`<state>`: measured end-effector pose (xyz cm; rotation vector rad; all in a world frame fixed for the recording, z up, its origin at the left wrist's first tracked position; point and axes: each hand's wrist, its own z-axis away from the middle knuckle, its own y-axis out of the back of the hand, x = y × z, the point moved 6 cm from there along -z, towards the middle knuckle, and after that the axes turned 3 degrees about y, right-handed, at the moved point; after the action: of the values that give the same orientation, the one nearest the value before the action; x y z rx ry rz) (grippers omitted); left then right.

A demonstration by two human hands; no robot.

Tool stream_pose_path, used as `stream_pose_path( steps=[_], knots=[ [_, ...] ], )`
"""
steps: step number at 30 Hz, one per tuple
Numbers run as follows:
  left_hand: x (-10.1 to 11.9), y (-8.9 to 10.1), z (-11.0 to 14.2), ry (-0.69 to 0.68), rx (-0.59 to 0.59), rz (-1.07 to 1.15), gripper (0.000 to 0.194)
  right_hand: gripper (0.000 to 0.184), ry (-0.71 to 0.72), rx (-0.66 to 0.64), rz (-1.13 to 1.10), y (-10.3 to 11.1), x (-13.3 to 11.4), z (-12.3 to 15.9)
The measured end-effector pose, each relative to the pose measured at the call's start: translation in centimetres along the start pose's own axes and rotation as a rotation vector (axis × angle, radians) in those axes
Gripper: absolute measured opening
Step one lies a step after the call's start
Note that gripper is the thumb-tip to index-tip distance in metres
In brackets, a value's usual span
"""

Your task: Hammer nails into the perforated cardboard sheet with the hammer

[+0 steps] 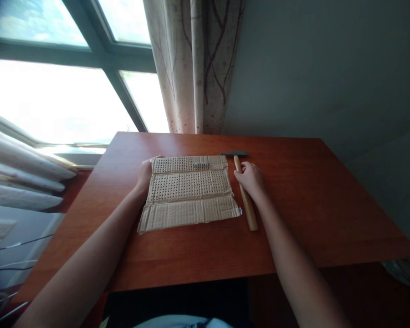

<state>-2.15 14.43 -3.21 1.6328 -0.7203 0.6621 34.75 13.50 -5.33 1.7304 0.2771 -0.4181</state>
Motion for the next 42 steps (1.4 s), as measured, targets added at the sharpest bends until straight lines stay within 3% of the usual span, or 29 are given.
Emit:
stream_pose_path(
  steps=[15,21,24,27,29,31,33,38,42],
  knots=[
    [-0.8,-0.2,-0.3,0.037,-0.016,0.048,0.018,0.027,0.074,0.075,-0.036,0.2,-0.1,0.7],
    [0.1,0.2,0.2,0.018,-0.006,0.11,0.021,0.03,0.09,0.087,-0.048,0.4,-0.5,0.7],
    [0.2,0.6,0.4,0.069,0.01,0.263,0.018,0.035,0.09,0.126,-0.062,1.3,-1.0,0.8],
    [-0.5,1.5,0.8,0.225,0.048,0.489,0.025,0.04,0.083,0.21,-0.185,2.9,-2.1,1.2],
    [-1.0,1.8,1.5,0.368,0.028,0.669,0.031,0.04,0.044,0.147,-0.416,3.4,-3.2,1.7],
    [-0.9,1.8,2.6,0.496,-0.04,0.831,0.034,0.047,-0.047,-0.065,-0.703,2.9,-4.6,2.3],
    [-0.1,1.8,4.0,0.54,-0.122,0.894,0.039,0.05,-0.098,-0.225,-0.88,2.6,-6.3,3.1],
    [3.0,1.9,6.8,0.478,-0.286,0.962,0.053,0.033,-0.096,-0.228,-1.015,3.4,-8.5,3.9],
    [4.6,2.5,7.4,0.417,-0.28,0.942,0.046,0.024,-0.16,-0.255,-1.057,3.4,-8.5,4.3]
  ],
)
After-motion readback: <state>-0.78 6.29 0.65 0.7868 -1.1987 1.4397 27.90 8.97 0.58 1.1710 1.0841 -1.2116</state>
